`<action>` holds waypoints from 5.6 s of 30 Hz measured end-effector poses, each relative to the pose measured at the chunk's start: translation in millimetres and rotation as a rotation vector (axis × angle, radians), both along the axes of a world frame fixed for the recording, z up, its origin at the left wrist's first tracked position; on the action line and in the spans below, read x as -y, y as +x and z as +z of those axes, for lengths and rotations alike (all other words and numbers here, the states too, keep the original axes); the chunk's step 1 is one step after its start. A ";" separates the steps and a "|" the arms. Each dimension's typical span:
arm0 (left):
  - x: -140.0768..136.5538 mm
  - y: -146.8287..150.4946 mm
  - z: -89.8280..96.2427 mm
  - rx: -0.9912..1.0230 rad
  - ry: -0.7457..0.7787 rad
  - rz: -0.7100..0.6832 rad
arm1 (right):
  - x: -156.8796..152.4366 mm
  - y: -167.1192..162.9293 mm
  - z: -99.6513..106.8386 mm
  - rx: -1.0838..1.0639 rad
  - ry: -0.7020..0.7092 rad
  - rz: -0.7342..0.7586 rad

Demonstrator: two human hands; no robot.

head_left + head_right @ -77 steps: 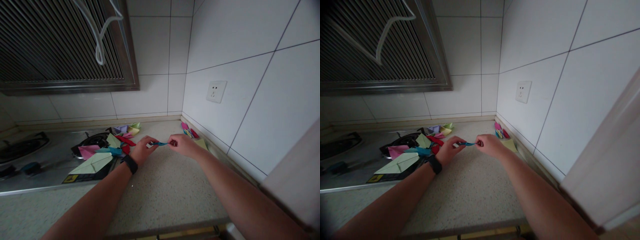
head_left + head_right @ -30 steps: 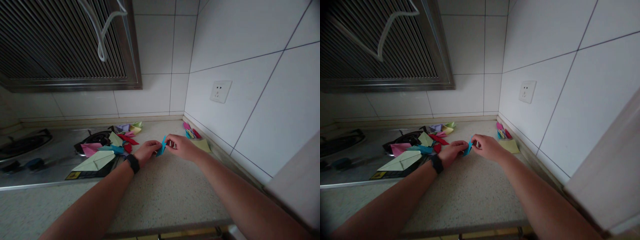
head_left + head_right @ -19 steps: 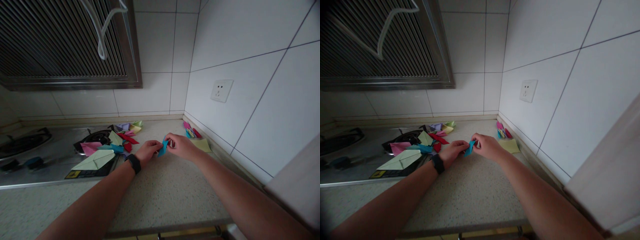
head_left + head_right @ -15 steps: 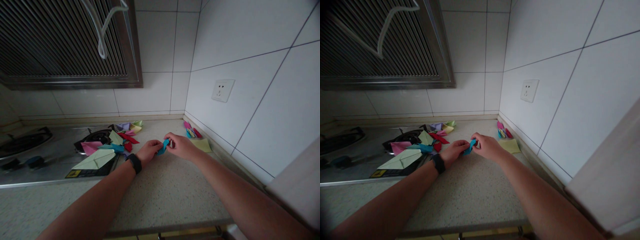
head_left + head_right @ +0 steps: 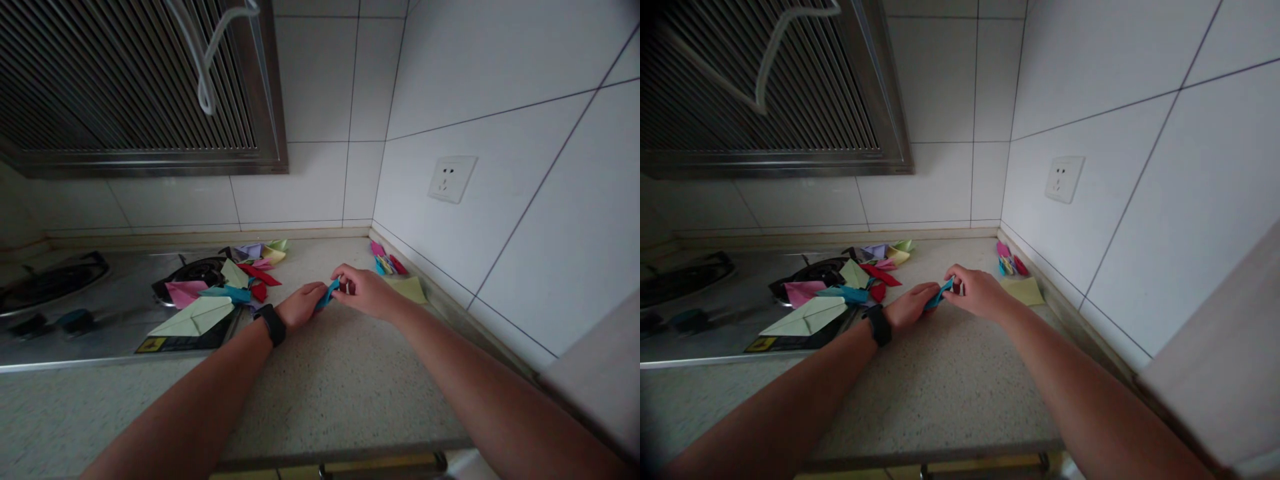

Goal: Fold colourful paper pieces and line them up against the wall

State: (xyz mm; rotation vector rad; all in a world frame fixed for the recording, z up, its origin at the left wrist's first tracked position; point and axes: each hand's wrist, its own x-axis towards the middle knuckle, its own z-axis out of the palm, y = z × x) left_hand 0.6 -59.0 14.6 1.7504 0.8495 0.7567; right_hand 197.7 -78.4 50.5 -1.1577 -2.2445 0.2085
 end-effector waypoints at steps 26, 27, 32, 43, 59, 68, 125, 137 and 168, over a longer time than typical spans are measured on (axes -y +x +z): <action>4.3 1.7 5.4 -0.222 0.092 0.074 | -1.1 -7.3 -6.8 0.012 0.126 0.034; 4.8 2.7 5.8 -0.237 0.094 0.087 | -1.0 -7.7 -6.8 0.015 0.128 0.035; 3.9 6.7 3.3 -0.266 0.133 0.129 | -0.3 -9.1 -8.9 -0.004 0.096 0.032; 1.6 8.3 -3.2 -0.226 0.143 0.134 | -1.9 -15.3 -13.0 -0.161 -0.058 0.105; 4.3 -5.1 14.4 -0.151 0.775 0.229 | -22.1 -2.7 -14.6 -0.448 -0.160 -0.006; 5.6 -11.6 23.7 -0.259 1.039 0.233 | -18.9 -6.1 -13.9 -0.451 -0.193 0.004; 5.7 -14.4 24.4 -0.150 0.969 0.267 | -2.6 -3.1 2.2 -0.139 0.173 0.247; 7.1 -13.8 24.1 -0.157 1.022 0.262 | -5.2 -4.2 2.1 -0.222 0.139 0.317; -2.8 -21.9 23.1 -0.209 1.082 0.274 | -8.6 7.8 2.4 -0.123 0.222 0.188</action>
